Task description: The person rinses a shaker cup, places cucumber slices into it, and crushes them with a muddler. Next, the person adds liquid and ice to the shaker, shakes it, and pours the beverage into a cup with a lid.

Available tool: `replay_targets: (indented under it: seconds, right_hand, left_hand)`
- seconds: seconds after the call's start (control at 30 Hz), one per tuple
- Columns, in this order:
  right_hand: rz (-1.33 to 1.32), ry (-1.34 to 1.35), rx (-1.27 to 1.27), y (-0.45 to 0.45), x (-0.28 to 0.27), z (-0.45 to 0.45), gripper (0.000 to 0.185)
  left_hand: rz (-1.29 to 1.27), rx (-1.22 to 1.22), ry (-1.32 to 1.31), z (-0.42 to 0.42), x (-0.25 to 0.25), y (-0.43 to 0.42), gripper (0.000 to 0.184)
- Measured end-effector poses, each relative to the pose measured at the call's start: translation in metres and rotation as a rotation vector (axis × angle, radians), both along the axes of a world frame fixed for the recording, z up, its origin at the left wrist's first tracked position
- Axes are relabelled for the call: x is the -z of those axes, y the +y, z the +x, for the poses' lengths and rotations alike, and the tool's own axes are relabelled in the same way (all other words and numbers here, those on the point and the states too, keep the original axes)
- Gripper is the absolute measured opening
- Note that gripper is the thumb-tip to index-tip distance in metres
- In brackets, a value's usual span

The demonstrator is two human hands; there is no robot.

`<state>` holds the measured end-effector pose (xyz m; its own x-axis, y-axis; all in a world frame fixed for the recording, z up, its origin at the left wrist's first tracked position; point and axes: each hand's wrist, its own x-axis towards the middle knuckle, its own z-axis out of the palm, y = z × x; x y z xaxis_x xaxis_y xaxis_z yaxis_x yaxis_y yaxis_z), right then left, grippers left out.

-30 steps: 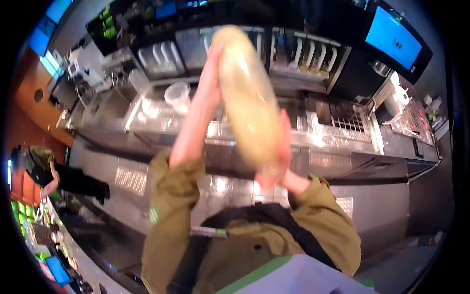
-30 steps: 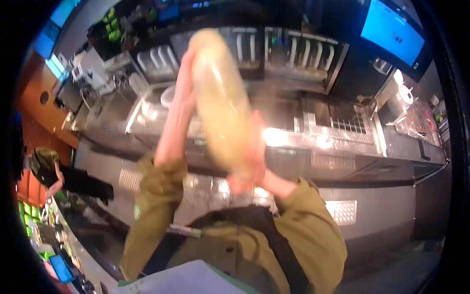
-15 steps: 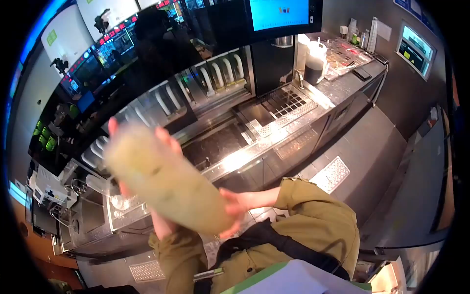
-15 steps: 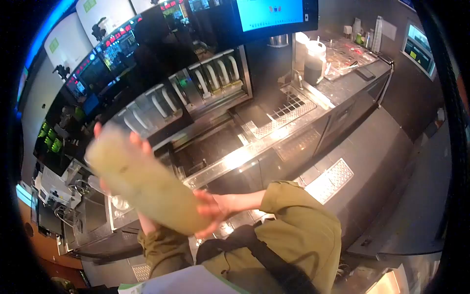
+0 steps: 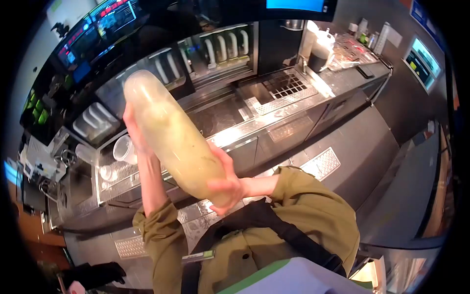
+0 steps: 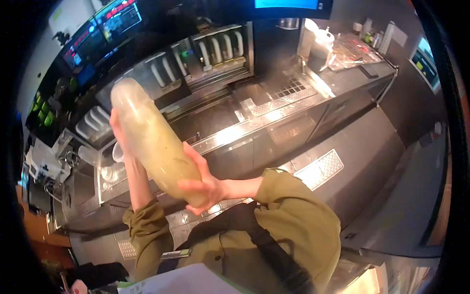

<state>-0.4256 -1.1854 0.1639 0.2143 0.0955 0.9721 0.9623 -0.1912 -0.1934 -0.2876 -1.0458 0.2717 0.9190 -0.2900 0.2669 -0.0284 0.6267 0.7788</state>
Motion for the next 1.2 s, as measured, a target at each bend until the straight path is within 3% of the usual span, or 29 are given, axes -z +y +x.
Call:
replay_targets:
  seconds: [0.07,0.1,0.17,0.23,0.27,0.33,0.4,0.43,0.47,0.5,0.57,0.6,0.63,0.7,0.77,0.8,0.83,0.9,0.93,1.0,1.07,1.1,1.17,1.2]
  right_hand:
    - [-0.2,-0.206,0.071,-0.003,0.012,0.01,0.073]
    - [-0.16,-0.406,0.143,0.004,0.014,0.016,0.073]
    - [-0.011,-0.474,0.104,0.016,0.015,0.019,0.068]
    - [0.197,-0.202,-0.095,0.025,0.003,0.018,0.056]
    - [0.305,-0.054,-0.185,0.029,-0.001,0.013,0.05]
    - [0.268,0.006,-0.22,0.027,0.005,-0.004,0.049]
    - [-0.039,-0.218,-0.112,0.007,0.02,-0.006,0.06]
    - [-0.087,-0.38,-0.075,0.011,0.03,0.007,0.058]
    - [-0.126,-0.544,-0.041,0.015,0.04,0.02,0.056]
    - [-0.234,-0.523,-0.042,0.013,0.039,0.017,0.054]
    - [0.094,-0.373,-0.011,0.026,0.035,0.008,0.055]
    - [0.255,-0.296,-0.018,0.033,0.023,0.003,0.055]
    - [0.27,-0.117,-0.184,0.027,0.014,-0.006,0.062]
    - [0.223,-0.148,-0.22,0.029,0.03,0.003,0.066]
    - [0.213,-0.229,-0.106,0.035,0.045,0.013,0.058]
    - [0.249,-0.122,-0.144,0.03,0.033,0.016,0.054]
    - [0.279,-0.012,-0.188,0.022,0.019,0.017,0.05]
    - [0.33,0.218,-0.3,0.008,-0.003,0.014,0.042]
    - [0.278,0.285,-0.3,0.002,0.0,0.0,0.041]
    - [0.188,0.28,-0.337,-0.001,0.026,-0.002,0.043]
    - [0.115,0.141,-0.429,0.006,0.074,0.018,0.047]
    - [0.444,-0.302,-0.539,0.048,0.093,0.054,0.049]
    - [0.848,-0.078,-1.099,0.052,0.103,0.053,0.05]
    - [0.812,0.625,-1.489,0.005,0.098,0.03,0.049]
  left_hand:
    - [-0.553,0.664,-0.413,-0.031,-0.015,-0.014,0.077]
    - [-0.558,0.645,-0.477,-0.041,-0.021,-0.019,0.078]
    - [-0.575,0.604,-0.602,-0.061,-0.034,-0.027,0.082]
    - [-0.478,0.331,0.089,-0.035,-0.016,-0.006,0.067]
    - [0.084,-0.122,-0.123,0.004,0.006,0.016,0.062]
    - [-0.03,-0.116,-0.002,-0.008,0.009,0.019,0.064]
    - [-0.461,0.214,-0.163,-0.059,-0.005,0.005,0.055]
    - [-0.672,0.193,-0.379,-0.086,-0.026,-0.016,0.065]
    - [-0.566,0.396,-0.534,-0.074,-0.028,-0.013,0.069]
    - [-0.434,0.578,-0.702,-0.062,-0.029,-0.011,0.074]
    - [-0.442,0.319,-0.248,-0.071,-0.027,-0.017,0.076]
    - [-0.395,0.244,0.134,-0.054,-0.02,-0.004,0.077]
    - [0.006,0.118,0.068,-0.032,-0.014,0.015,0.08]
    - [-0.177,0.257,-0.238,-0.049,-0.013,0.011,0.082]
    - [-0.481,0.478,-0.426,-0.063,-0.025,-0.017,0.078]
    - [-0.495,0.559,-0.457,-0.061,-0.027,-0.022,0.076]
    - [-0.467,0.501,-0.385,-0.058,-0.026,-0.023,0.074]
    - [-0.015,-0.09,-0.138,-0.027,0.006,0.006,0.06]
    - [-0.081,0.171,0.164,0.005,0.028,0.028,0.055]
    - [-0.043,-0.128,0.155,-0.022,0.024,0.009,0.062]
    - [-0.148,-0.106,-0.163,-0.05,0.011,-0.006,0.071]
    - [-0.362,0.043,-0.316,-0.08,-0.018,-0.034,0.073]
    - [-0.356,0.094,-0.362,-0.089,-0.032,-0.039,0.069]
    - [-0.156,0.0,-0.237,-0.062,-0.007,-0.022,0.063]
